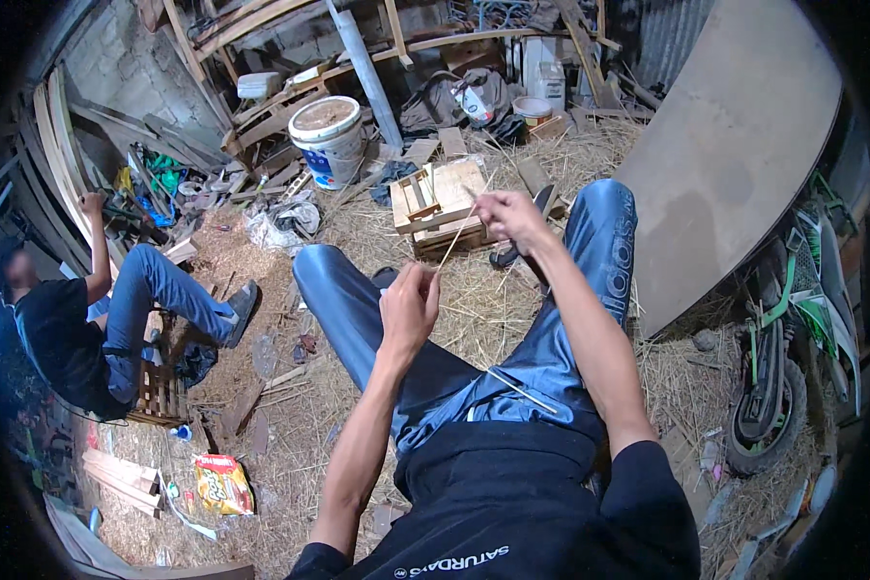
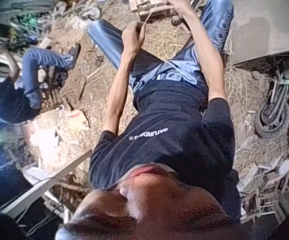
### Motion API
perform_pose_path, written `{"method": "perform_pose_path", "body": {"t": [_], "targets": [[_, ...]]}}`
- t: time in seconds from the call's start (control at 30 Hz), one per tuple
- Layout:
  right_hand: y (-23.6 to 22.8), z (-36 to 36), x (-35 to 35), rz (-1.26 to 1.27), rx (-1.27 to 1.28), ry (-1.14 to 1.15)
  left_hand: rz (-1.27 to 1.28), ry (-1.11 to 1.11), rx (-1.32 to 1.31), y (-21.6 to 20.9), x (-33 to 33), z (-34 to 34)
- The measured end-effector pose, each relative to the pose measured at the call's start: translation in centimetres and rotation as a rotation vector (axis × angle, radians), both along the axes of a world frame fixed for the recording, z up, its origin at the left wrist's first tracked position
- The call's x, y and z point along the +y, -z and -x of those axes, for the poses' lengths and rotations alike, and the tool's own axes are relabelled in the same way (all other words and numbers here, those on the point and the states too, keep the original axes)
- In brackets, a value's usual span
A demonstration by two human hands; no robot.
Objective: The person assembles a small wooden reel or wheel by inserting thin slats and rods into a circular frame and uses a knife to shave and trim wooden components.
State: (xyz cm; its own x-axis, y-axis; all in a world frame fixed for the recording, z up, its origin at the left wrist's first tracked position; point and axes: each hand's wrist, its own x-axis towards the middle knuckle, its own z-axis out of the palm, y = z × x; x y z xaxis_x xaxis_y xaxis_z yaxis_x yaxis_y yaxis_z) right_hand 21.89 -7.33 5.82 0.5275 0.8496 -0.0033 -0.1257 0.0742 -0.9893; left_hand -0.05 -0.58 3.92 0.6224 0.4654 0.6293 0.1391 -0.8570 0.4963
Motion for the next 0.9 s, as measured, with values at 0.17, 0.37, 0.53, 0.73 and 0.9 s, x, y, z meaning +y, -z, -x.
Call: {"method": "perform_pose_path", "body": {"t": [0.17,0.37,0.53,0.73,0.9], "targets": [[2.1,2.6,0.2,0.073,-0.134,-0.271,-0.092,-0.039,0.006,0.8,0.1,-0.3],[1.1,1.4,0.5,0.109,-0.029,-0.195,-0.203,-0.018,0.052,0.1,0.5,-0.2],[1.1,-0.5,0.4,0.062,-0.025,-0.055,-0.215,0.005,0.043,0.3,-0.1,0.1],[0.8,-3.0,0.1,0.066,-0.041,0.105,-0.235,0.019,0.045,1.2,-0.3,1.2],[0.4,-8.0,-2.0,-0.106,0.106,0.364,-0.217,0.026,0.0,1.2,-0.1,2.8]]}}
